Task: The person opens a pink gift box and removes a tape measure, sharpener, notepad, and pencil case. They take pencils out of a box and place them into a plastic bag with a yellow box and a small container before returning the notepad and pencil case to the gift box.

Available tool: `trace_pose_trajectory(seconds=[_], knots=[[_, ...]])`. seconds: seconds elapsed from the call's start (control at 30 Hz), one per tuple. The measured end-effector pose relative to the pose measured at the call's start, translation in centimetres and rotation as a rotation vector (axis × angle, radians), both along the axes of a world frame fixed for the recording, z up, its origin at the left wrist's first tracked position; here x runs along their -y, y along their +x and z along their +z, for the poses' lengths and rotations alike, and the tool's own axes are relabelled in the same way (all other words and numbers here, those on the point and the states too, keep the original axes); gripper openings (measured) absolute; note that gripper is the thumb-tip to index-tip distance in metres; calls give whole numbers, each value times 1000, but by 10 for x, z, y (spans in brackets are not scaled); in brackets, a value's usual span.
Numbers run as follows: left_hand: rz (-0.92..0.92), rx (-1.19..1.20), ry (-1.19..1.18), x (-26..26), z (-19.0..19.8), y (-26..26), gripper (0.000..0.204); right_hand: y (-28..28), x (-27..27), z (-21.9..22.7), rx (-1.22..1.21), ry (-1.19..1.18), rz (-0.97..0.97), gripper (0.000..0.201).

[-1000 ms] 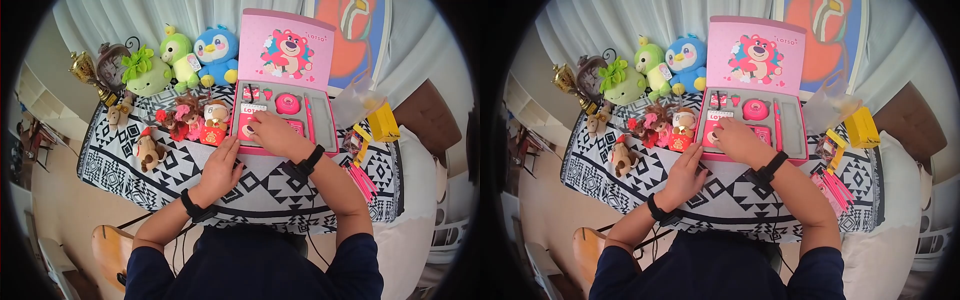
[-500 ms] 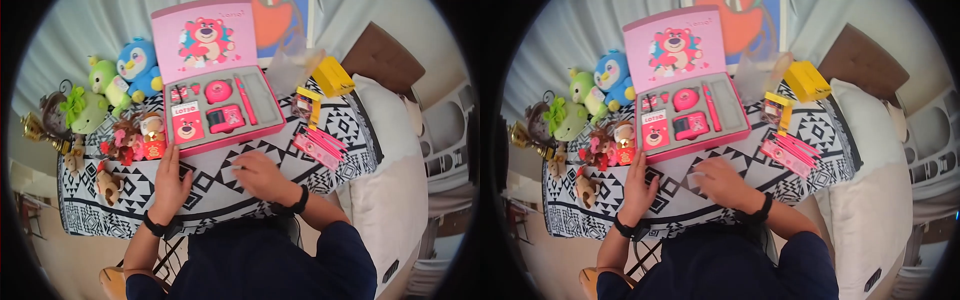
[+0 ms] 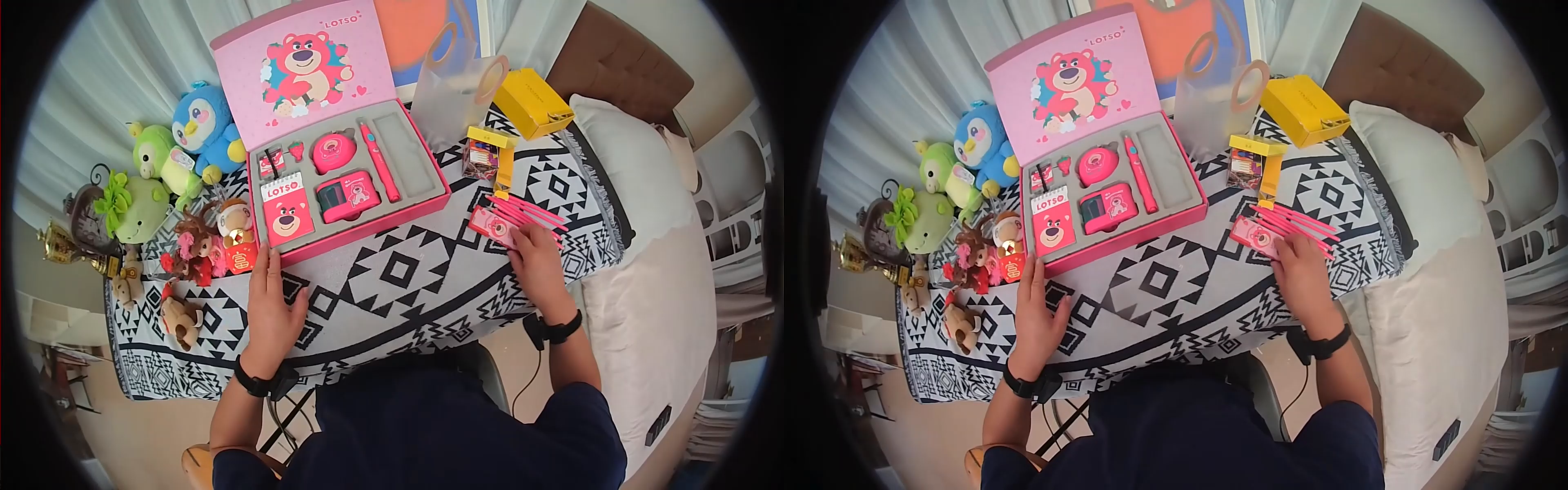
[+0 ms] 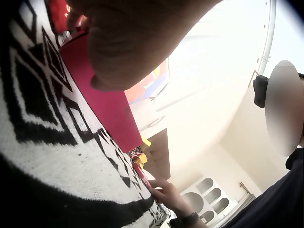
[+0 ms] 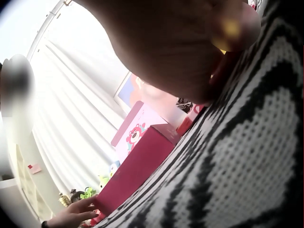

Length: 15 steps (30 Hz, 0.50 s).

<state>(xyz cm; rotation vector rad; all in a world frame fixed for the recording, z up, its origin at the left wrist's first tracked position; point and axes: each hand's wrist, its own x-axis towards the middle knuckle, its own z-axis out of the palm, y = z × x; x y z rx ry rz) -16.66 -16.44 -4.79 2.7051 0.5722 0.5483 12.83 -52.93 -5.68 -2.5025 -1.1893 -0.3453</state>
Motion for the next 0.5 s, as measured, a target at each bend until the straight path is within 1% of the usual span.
trace_pose_trajectory(seconds=[0.1,0.13,0.23,0.27,0.4,0.5], knots=[[-10,-30,-22,-2,2,-1,84,11,21,-3,35,15,34,40],[-14,-35,-29,-3,1,-2,84,12,27,-2,10,21,4,41],[-24,-9,12,-2,1,0,83,20,45,-13,93,3,42,39],[-15,-11,8,0,1,0,82,19,49,-15,105,-33,18,39],[-14,-1,11,-1,-3,2,81,20,51,-25,146,-10,-14,40],[-1,10,80,1,-3,1,79,13,50,-23,116,6,-3,39]])
